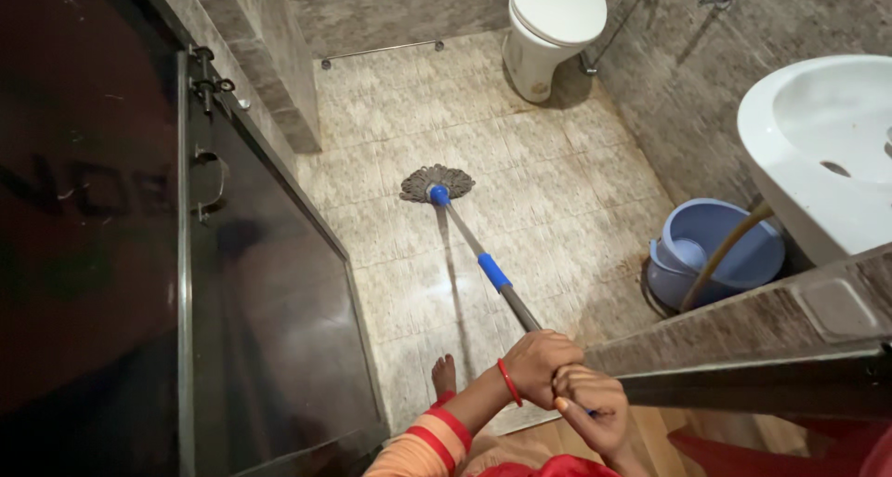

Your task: The person mops a tiled bathroom floor using a mop with a blue handle, repeatedly pushing and pulling the mop head across the surface and around bathroom fixtures.

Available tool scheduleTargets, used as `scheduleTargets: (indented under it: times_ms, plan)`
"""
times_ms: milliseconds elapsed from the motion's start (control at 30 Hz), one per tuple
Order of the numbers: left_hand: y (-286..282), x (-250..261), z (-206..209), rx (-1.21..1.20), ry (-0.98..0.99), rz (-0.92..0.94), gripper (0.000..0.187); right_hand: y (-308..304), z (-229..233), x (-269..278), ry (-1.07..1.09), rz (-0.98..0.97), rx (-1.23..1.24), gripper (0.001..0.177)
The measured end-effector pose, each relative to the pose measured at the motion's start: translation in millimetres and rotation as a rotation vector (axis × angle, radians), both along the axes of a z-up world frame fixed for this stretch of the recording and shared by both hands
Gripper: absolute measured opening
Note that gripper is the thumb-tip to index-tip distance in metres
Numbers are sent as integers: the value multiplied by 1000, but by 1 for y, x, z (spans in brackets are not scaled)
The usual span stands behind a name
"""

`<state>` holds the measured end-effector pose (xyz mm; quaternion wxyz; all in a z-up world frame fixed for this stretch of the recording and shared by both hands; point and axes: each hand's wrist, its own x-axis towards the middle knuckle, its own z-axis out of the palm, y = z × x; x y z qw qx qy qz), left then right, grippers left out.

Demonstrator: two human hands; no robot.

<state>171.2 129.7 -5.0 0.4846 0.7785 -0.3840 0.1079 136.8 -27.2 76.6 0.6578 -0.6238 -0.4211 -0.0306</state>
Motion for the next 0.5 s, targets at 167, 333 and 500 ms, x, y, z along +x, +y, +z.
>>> scheduleTargets:
  times_ms: [167,333,500]
  plan:
    - [2,21,-3,72,-30,6,33,10,4,14,35,36,-8,29]
    - [18,53,-22,-15,-49,2,34,26,-7,49,37,74,-29,30]
    - [54,103,-47,20,-43,25,29,66,-31,99,-10,69,-57,29]
